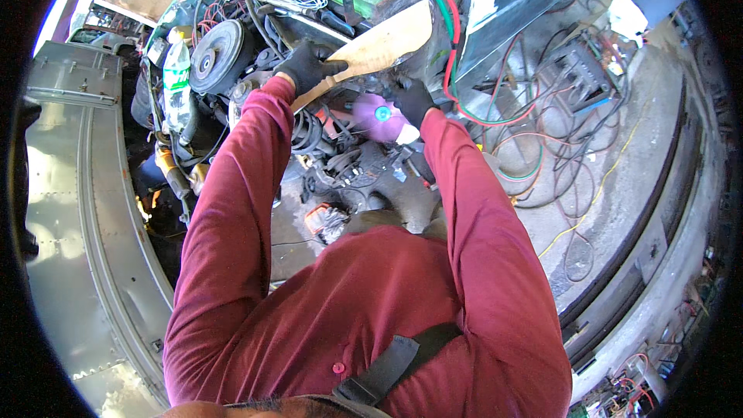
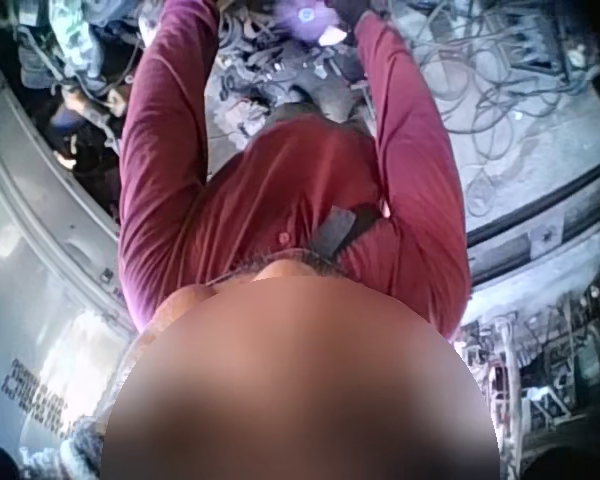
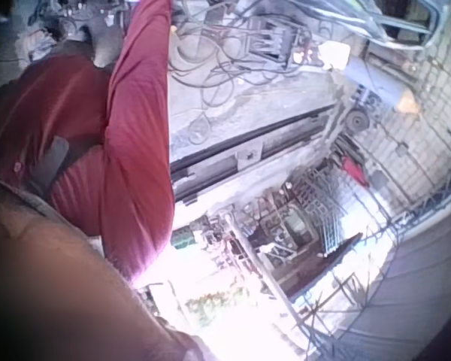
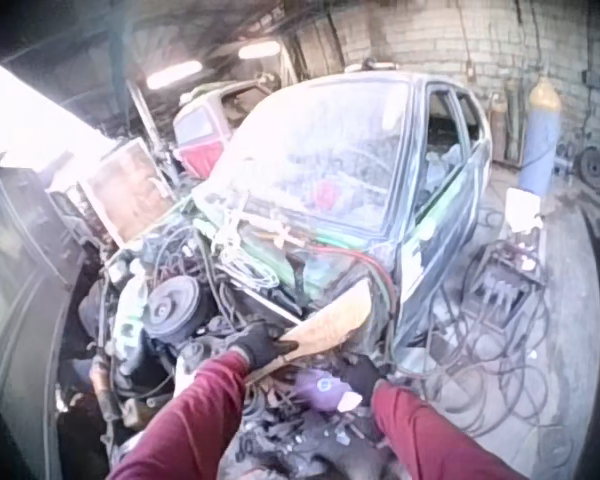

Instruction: The person positions a piece of cardboard over the front of a car engine bay and uses tin snips to cut the cardboard. After cutting, the person removes the cardboard and places it on the floor.

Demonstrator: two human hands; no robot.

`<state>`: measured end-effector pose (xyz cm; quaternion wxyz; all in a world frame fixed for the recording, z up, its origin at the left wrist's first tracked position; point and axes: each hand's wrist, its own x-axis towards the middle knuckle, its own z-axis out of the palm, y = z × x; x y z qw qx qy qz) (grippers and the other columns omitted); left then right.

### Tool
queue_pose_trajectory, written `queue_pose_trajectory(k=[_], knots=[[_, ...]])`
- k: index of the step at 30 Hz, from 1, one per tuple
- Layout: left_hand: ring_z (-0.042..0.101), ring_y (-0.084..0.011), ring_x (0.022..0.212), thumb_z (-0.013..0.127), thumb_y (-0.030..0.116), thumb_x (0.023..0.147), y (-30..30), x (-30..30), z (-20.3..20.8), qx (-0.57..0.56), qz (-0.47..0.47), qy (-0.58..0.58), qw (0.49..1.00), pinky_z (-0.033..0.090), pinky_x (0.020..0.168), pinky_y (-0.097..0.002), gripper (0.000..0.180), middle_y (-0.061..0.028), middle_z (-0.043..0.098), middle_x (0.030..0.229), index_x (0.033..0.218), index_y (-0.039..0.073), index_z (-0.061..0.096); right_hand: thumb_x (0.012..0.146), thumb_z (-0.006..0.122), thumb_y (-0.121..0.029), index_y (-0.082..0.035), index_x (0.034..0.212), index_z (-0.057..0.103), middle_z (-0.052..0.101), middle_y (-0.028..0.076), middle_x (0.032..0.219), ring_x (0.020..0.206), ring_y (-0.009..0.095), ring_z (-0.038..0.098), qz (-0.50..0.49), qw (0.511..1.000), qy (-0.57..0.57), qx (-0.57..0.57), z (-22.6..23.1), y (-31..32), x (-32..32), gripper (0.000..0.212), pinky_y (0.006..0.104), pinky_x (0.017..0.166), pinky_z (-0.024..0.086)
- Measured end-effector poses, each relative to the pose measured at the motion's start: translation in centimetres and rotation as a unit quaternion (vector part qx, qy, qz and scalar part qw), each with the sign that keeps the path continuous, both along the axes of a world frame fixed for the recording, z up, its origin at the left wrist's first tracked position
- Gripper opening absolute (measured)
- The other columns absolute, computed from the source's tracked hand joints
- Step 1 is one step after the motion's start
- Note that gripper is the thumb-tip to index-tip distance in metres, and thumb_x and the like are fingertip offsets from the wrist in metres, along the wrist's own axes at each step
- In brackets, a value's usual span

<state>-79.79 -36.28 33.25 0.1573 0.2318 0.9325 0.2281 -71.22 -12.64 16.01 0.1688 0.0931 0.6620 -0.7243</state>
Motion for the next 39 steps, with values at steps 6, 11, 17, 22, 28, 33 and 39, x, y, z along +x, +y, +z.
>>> queue_pose_trajectory(k=[6, 11, 17, 22, 28, 33, 39], knots=[[0.072, -0.0291, 0.105, 0.079, 0.037, 0.09, -3.3, 2.6, 5.0, 0.092, -0.084, -0.028, 0.992, 0.053, 0.094, -0.0401, 0.048, -0.0191, 0.076, 0.113, 0.124, 0.003, 0.072, 0.106, 0.062, -0.03, -0.003, 0.129, 0.063, 0.072, 0.006, 0.106, 0.089, 0.015, 0.07, -0.061, 0.993, 0.016, -0.095, 4.6, 1.3, 11.4, 0.036, 0.0301, 0.079, 0.057], [0.07, -0.039, 0.096, 0.074, 0.033, 0.091, -9.3, 10.0, 13.2, 0.07, -0.216, 0.155, 0.961, 0.055, 0.088, -0.045, 0.036, -0.0192, 0.074, 0.101, 0.107, 0.001, 0.074, 0.104, 0.048, -0.059, -0.001, 0.145, 0.051, 0.067, 0.017, 0.126, 0.106, 0.025, 0.07, -0.078, 0.974, 0.063, -0.205, 9.8, 2.9, 16.6, 0.071, 0.0372, 0.091, 0.058], [0.065, -0.0287, 0.114, 0.077, 0.011, 0.071, -14.9, 15.0, 17.8, -0.012, -0.237, 0.41, 0.881, 0.04, 0.115, -0.0588, 0.035, -0.0065, 0.07, 0.11, 0.106, 0.012, 0.073, 0.091, 0.034, -0.087, 0.006, 0.156, 0.035, 0.051, 0.026, 0.15, 0.134, 0.035, 0.057, -0.01, 0.918, 0.089, -0.386, 18.1, -1.6, 17.1, 0.113, 0.043, 0.111, 0.047], [0.061, -0.0298, 0.125, 0.075, 0.015, 0.071, -19.5, 15.5, 15.8, -0.043, -0.126, 0.498, 0.857, 0.036, 0.117, -0.0619, 0.047, -0.0053, 0.068, 0.122, 0.119, 0.017, 0.072, 0.101, 0.063, -0.027, 0.007, 0.152, 0.044, 0.063, 0.014, 0.138, 0.123, 0.021, 0.063, 0.008, 0.984, 0.017, -0.18, 22.8, -6.7, 15.1, 0.064, 0.0337, 0.105, 0.048], [0.043, -0.0382, 0.143, 0.078, 0.022, 0.08, -22.3, 18.6, 10.7, -0.036, 0.102, 0.508, 0.855, 0.024, 0.121, -0.0613, 0.058, -0.0099, 0.055, 0.148, 0.137, 0.022, 0.065, 0.095, 0.068, -0.015, 0.007, 0.152, 0.042, 0.062, 0.015, 0.14, 0.123, 0.019, 0.062, 0.001, 0.978, 0.164, -0.125, 24.4, -11.0, 12.9, 0.067, 0.0327, 0.104, 0.048], [0.028, -0.0459, 0.151, 0.074, 0.014, 0.087, -20.5, 24.0, 7.2, 0.056, 0.291, 0.498, 0.815, 0.021, 0.122, -0.0612, 0.07, -0.0218, 0.039, 0.159, 0.151, 0.007, 0.048, 0.096, 0.066, -0.011, 0.007, 0.151, 0.044, 0.063, 0.014, 0.138, 0.122, 0.018, 0.063, -0.006, 0.975, 0.196, -0.106, 25.5, -12.9, 11.8, 0.063, 0.0332, 0.104, 0.048], [0.056, -0.025, 0.133, 0.062, 0.009, 0.099, -16.7, 27.3, 6.2, 0.538, 0.361, 0.087, 0.757, 0.043, 0.113, -0.0377, 0.053, -0.0191, 0.058, 0.143, 0.149, -0.005, 0.049, 0.099, 0.064, -0.005, 0.007, 0.153, 0.041, 0.063, 0.016, 0.138, 0.121, 0.02, 0.064, 0.029, 0.969, 0.211, -0.122, 26.7, -13.1, 11.2, 0.06, 0.0336, 0.102, 0.052]])
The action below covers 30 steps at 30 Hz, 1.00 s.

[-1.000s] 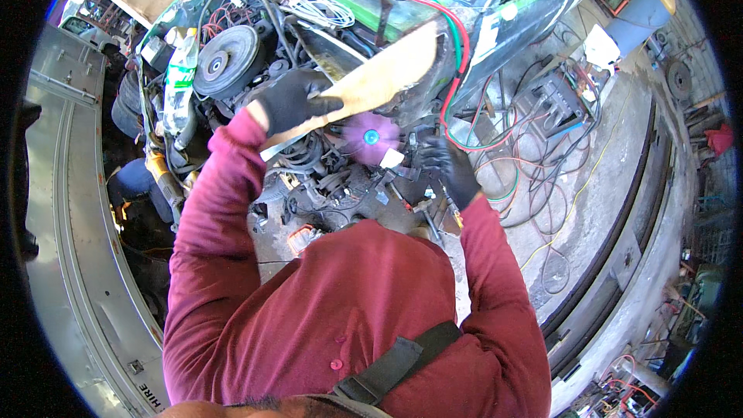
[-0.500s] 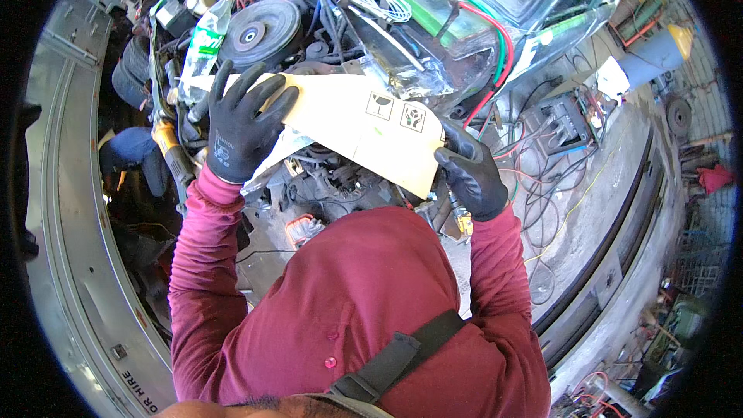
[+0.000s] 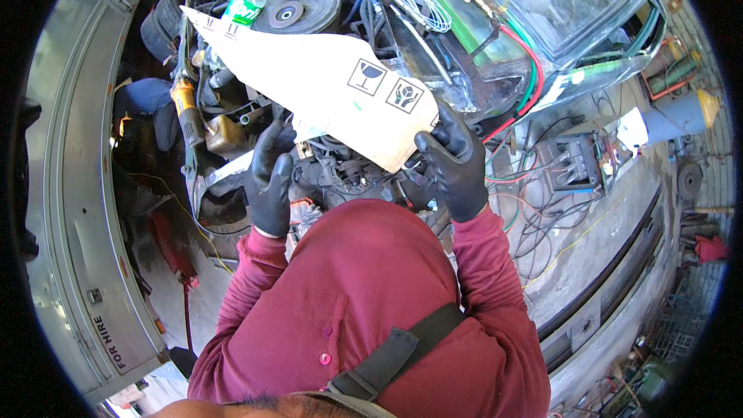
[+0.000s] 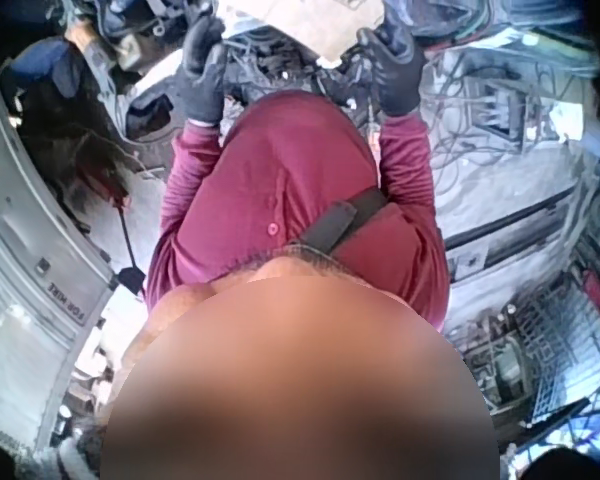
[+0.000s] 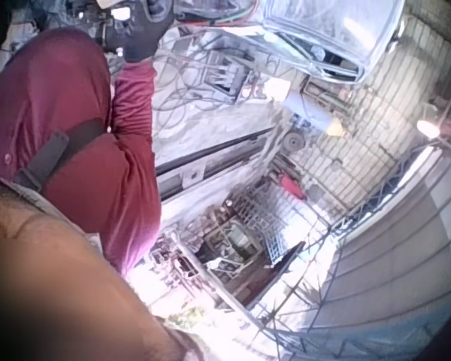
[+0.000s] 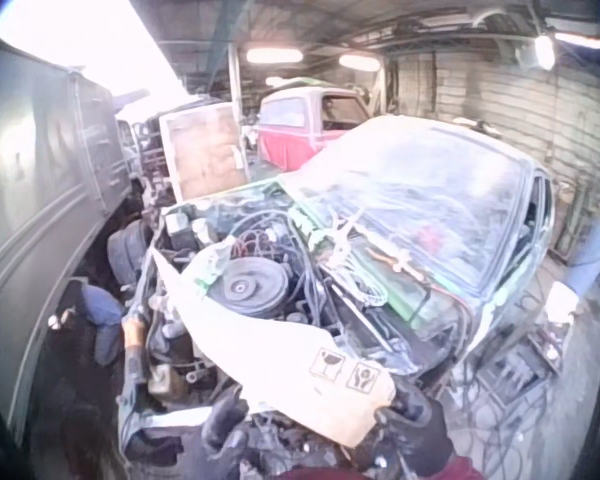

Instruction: The person positions a piece of cardboard over the front of a car engine bay and uses tin snips to cut the cardboard. After cutting, the person removes the cardboard and places it on the floor.

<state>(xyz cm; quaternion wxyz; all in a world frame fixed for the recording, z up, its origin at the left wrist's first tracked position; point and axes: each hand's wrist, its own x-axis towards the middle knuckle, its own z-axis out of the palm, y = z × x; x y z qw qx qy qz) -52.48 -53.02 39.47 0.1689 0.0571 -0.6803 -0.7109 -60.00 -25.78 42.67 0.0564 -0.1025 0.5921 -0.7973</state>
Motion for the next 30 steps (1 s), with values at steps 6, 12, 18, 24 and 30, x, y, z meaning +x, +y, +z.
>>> queue_pose_trajectory(k=[6, 12, 18, 24, 30], knots=[[0.066, -0.0224, 0.114, 0.059, 0.021, 0.103, 2.6, -1.9, 1.5, 0.101, -0.073, 0.032, 0.992, 0.052, 0.099, -0.0352, 0.051, -0.0171, 0.067, 0.127, 0.146, -0.007, 0.051, 0.1, 0.062, -0.002, 0.009, 0.154, 0.039, 0.063, 0.018, 0.138, 0.121, 0.02, 0.064, 0.016, 1.0, 0.018, -0.005, -0.3, -0.1, -0.3, 0.06, 0.033, 0.1, 0.053], [0.067, -0.0127, 0.096, 0.06, 0.019, 0.105, 3.8, -2.8, 2.8, 0.077, -0.069, -0.007, 0.995, 0.053, 0.083, -0.029, 0.035, -0.0097, 0.072, 0.109, 0.13, -0.006, 0.063, 0.1, 0.06, 0.001, 0.01, 0.155, 0.037, 0.062, 0.019, 0.139, 0.12, 0.021, 0.065, 0.048, 0.998, 0.003, -0.039, -0.6, 0.2, -0.3, 0.06, 0.0328, 0.1, 0.053], [0.063, -0.0065, 0.085, 0.063, 0.019, 0.105, 3.2, -3.9, 0.5, 0.136, -0.058, -0.049, 0.988, 0.049, 0.074, -0.0254, 0.024, -0.0031, 0.072, 0.098, 0.117, -0.002, 0.07, 0.102, 0.061, -0.005, 0.004, 0.155, 0.04, 0.067, 0.015, 0.129, 0.106, 0.017, 0.068, 0.085, 0.995, -0.059, 0.013, -3.6, 1.9, -0.9, 0.057, 0.0327, 0.087, 0.058], [0.07, -0.0131, 0.09, 0.057, 0.021, 0.107, 0.5, -4.6, -3.2, 0.029, -0.07, -0.089, 0.993, 0.055, 0.075, -0.0295, 0.03, -0.0073, 0.074, 0.105, 0.118, -0.004, 0.068, 0.106, 0.059, -0.017, 0.0, 0.142, 0.058, 0.07, 0.012, 0.123, 0.106, 0.018, 0.067, -0.077, 0.975, 0.02, 0.207, -10.3, 6.0, -5.7, 0.04, 0.033, 0.095, 0.054], [0.06, -0.006, 0.074, 0.065, 0.025, 0.104, 1.1, -4.8, -4.7, 0.005, -0.037, -0.077, 0.996, 0.048, 0.066, -0.0222, 0.024, 0.0018, 0.066, 0.085, 0.106, 0.002, 0.071, 0.103, 0.057, -0.023, -0.003, 0.139, 0.06, 0.064, 0.024, 0.136, 0.127, 0.039, 0.061, -0.159, 0.874, 0.166, 0.428, -15.8, 8.1, -15.0, 0.041, 0.0476, 0.109, 0.046]])
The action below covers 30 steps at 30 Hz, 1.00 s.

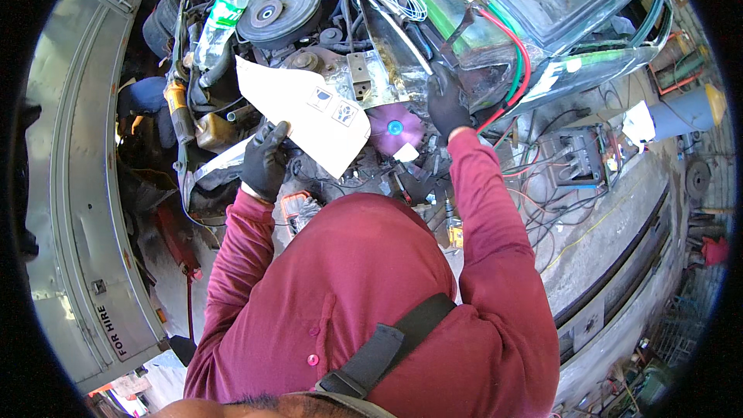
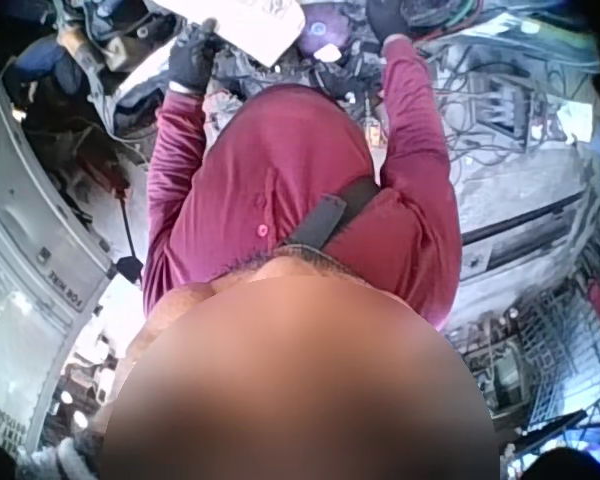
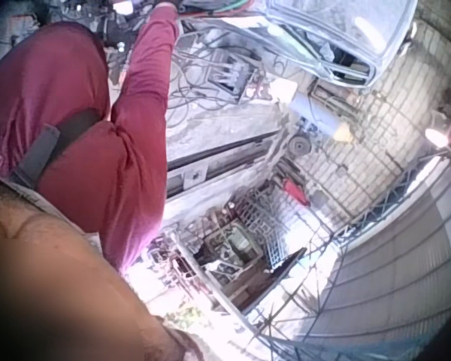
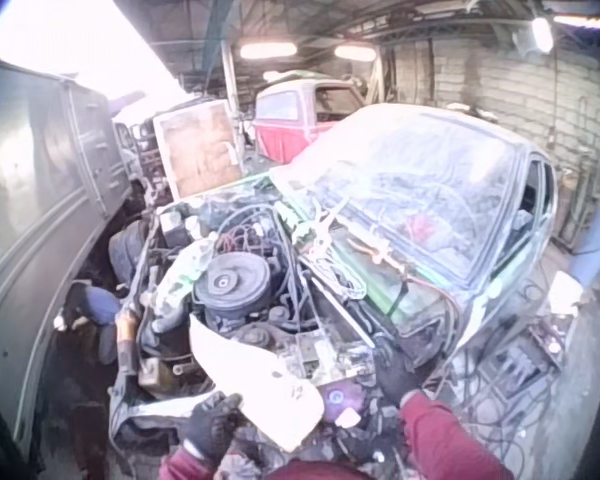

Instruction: The person positions a piece of cardboard over the front of a car engine bay and uses tin snips to cut the cardboard. After cutting, the person removes the cardboard and places it on the floor.

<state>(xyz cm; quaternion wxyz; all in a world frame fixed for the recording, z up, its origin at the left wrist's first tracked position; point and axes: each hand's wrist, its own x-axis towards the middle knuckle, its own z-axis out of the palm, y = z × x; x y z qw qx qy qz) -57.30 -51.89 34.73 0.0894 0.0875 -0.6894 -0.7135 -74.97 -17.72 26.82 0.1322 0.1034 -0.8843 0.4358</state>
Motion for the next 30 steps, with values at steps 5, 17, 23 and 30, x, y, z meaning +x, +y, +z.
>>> queue_pose_trajectory(k=[5, 17, 23, 30], knots=[[0.064, -0.0082, 0.081, 0.065, 0.023, 0.104, 0.3, 0.7, -0.4, 0.118, -0.006, -0.037, 0.992, 0.05, 0.07, -0.0255, 0.023, 0.0, 0.069, 0.092, 0.107, 0.001, 0.071, 0.097, 0.061, -0.027, -0.007, 0.136, 0.061, 0.061, 0.028, 0.135, 0.124, 0.046, 0.059, -0.044, 0.985, -0.032, 0.163, -1.9, -2.7, -4.2, 0.044, 0.0504, 0.106, 0.047], [0.051, -0.009, 0.073, 0.054, 0.018, 0.109, -0.6, 2.3, 0.5, -0.008, 0.015, -0.051, 0.999, 0.044, 0.065, -0.0283, 0.024, -0.0023, 0.061, 0.085, 0.11, 0.0, 0.069, 0.097, 0.066, -0.028, -0.004, 0.127, 0.066, 0.071, 0.019, 0.123, 0.113, 0.035, 0.068, 0.066, 0.991, -0.107, 0.051, -2.4, -3.5, -6.4, 0.038, 0.0454, 0.097, 0.053], [0.051, -0.0117, 0.072, 0.054, 0.016, 0.108, -0.4, 1.8, -1.1, -0.075, 0.009, 0.011, 0.997, 0.043, 0.064, -0.0292, 0.022, -0.0029, 0.061, 0.086, 0.109, -0.001, 0.068, 0.098, 0.061, -0.024, -0.006, 0.129, 0.068, 0.069, 0.022, 0.128, 0.117, 0.04, 0.066, 0.035, 0.998, -0.043, 0.039, -1.6, -4.2, -5.5, 0.036, 0.0452, 0.104, 0.05], [0.054, -0.0215, 0.063, 0.052, 0.007, 0.103, -1.4, 2.2, -3.2, -0.289, -0.029, 0.015, 0.957, 0.043, 0.058, -0.0329, 0.022, -0.0076, 0.058, 0.08, 0.113, 0.006, 0.072, 0.092, 0.064, -0.036, -0.01, 0.16, 0.032, 0.058, 0.032, 0.141, 0.126, 0.045, 0.06, -0.045, 0.983, -0.118, 0.134, -1.6, -4.8, -7.4, 0.079, 0.0507, 0.108, 0.047]])
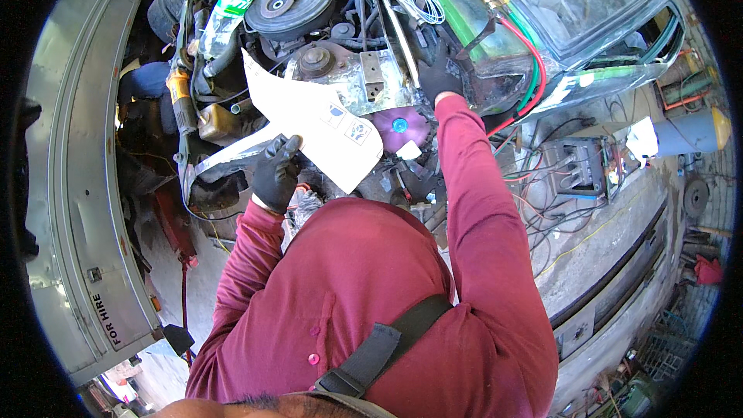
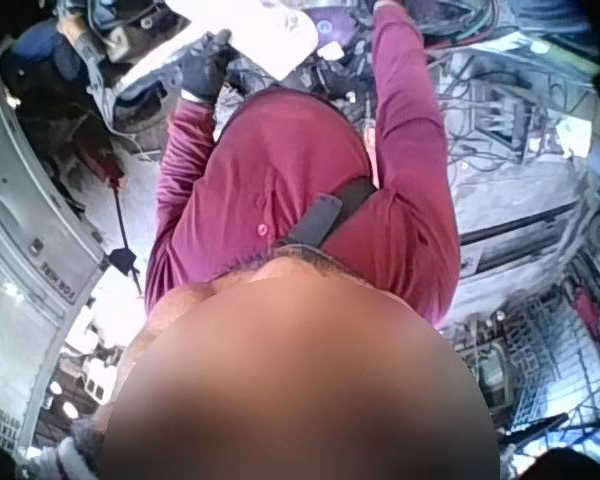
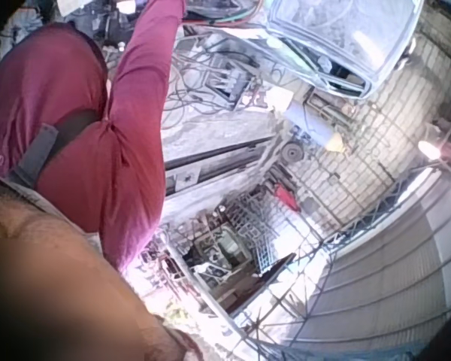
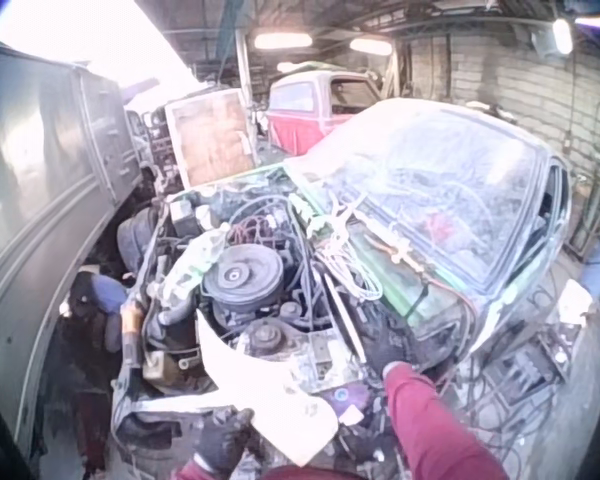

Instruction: The person positions a piece of cardboard over the front of a car engine bay and uses tin snips to cut the cardboard. After cutting, the person removes the cardboard and places it on the floor.

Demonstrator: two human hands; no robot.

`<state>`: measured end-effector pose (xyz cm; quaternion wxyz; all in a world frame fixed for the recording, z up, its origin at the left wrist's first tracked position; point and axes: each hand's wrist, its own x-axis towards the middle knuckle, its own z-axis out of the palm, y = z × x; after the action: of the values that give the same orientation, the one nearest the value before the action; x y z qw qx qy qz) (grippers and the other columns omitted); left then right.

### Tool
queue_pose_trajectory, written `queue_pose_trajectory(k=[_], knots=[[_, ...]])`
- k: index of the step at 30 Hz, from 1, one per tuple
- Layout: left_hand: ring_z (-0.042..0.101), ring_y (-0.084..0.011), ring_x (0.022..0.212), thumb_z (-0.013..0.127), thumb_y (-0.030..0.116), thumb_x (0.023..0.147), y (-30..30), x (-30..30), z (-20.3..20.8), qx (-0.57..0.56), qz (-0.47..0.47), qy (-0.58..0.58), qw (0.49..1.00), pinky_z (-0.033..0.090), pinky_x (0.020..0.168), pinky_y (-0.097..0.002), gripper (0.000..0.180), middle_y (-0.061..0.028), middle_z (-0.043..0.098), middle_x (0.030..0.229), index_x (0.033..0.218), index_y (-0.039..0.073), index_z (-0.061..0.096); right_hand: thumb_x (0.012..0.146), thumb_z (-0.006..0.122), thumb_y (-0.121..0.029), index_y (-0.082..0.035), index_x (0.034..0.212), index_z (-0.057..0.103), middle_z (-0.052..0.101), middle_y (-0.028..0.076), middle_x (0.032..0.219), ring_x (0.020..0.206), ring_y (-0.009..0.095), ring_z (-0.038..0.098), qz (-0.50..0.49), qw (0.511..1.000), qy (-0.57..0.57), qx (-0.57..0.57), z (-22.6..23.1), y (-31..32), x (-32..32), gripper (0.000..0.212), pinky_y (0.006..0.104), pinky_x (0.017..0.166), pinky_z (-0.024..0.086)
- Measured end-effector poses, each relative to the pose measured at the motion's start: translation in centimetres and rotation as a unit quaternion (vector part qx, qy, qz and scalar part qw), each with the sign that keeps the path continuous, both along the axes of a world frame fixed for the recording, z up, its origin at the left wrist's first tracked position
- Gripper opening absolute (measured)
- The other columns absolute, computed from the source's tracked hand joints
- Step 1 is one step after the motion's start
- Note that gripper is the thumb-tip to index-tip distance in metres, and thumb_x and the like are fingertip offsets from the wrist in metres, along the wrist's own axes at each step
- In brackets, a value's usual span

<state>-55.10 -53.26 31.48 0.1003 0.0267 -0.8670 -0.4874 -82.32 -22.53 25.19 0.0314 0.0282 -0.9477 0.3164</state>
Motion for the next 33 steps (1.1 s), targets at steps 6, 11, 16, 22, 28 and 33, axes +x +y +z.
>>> queue_pose_trajectory(k=[6, 11, 16, 22, 28, 33], knots=[[0.055, -0.0235, 0.065, 0.05, 0.003, 0.101, 0.1, 0.5, 0.2, -0.155, -0.031, 0.1, 0.982, 0.043, 0.059, -0.0342, 0.025, -0.0102, 0.055, 0.078, 0.116, 0.008, 0.071, 0.092, 0.063, -0.04, -0.005, 0.155, 0.038, 0.051, 0.031, 0.148, 0.135, 0.045, 0.053, -0.081, 0.985, -0.092, 0.121, 1.0, -2.0, -3.8, 0.076, 0.0509, 0.114, 0.042], [0.063, -0.0315, 0.077, 0.051, 0.0, 0.1, -0.4, 0.1, 0.8, -0.132, -0.055, 0.085, 0.986, 0.049, 0.067, -0.0381, 0.029, -0.0143, 0.063, 0.087, 0.122, 0.01, 0.068, 0.093, 0.057, -0.041, 0.002, 0.14, 0.053, 0.061, 0.03, 0.136, 0.128, 0.043, 0.059, -0.025, 0.985, -0.083, 0.148, 1.9, -1.8, -3.1, 0.063, 0.0515, 0.11, 0.044], [0.067, -0.0368, 0.086, 0.052, -0.008, 0.089, -0.8, -0.1, 0.7, -0.204, -0.063, 0.119, 0.97, 0.054, 0.074, -0.0419, 0.04, -0.0186, 0.066, 0.093, 0.124, 0.005, 0.067, 0.097, 0.059, -0.032, 0.002, 0.112, 0.061, 0.069, 0.029, 0.111, 0.103, 0.045, 0.068, -0.07, 0.985, 0.087, 0.134, 1.5, -2.2, 0.0, 0.037, 0.055, 0.093, 0.051], [0.067, -0.0376, 0.084, 0.052, -0.009, 0.087, -0.8, -1.0, 0.6, -0.202, -0.095, 0.118, 0.968, 0.054, 0.072, -0.0424, 0.045, -0.0192, 0.066, 0.094, 0.127, 0.005, 0.065, 0.102, 0.053, -0.033, -0.004, 0.113, 0.054, 0.069, 0.028, 0.108, 0.101, 0.047, 0.067, -0.056, 0.986, 0.122, 0.095, 1.5, -1.0, 2.4, 0.031, 0.0568, 0.084, 0.05], [0.069, -0.031, 0.078, 0.059, 0.001, 0.096, -0.6, -1.7, 0.5, -0.147, -0.098, 0.072, 0.982, 0.055, 0.069, -0.038, 0.022, -0.0141, 0.067, 0.091, 0.117, 0.003, 0.067, 0.102, 0.054, -0.034, -0.005, 0.117, 0.054, 0.07, 0.025, 0.106, 0.096, 0.045, 0.069, -0.072, 0.985, 0.127, 0.094, 1.5, -1.1, 3.8, 0.033, 0.057, 0.083, 0.051], [0.067, -0.0159, 0.069, 0.067, 0.026, 0.102, 1.0, -2.5, 0.2, 0.269, 0.001, -0.05, 0.962, 0.057, 0.063, -0.029, 0.022, -0.0039, 0.066, 0.086, 0.1, 0.004, 0.068, 0.096, 0.059, -0.037, 0.0, 0.119, 0.059, 0.069, 0.028, 0.111, 0.112, 0.045, 0.065, -0.032, 0.992, 0.12, 0.02, 3.4, 0.1, 2.0, 0.043, 0.0548, 0.094, 0.05]])
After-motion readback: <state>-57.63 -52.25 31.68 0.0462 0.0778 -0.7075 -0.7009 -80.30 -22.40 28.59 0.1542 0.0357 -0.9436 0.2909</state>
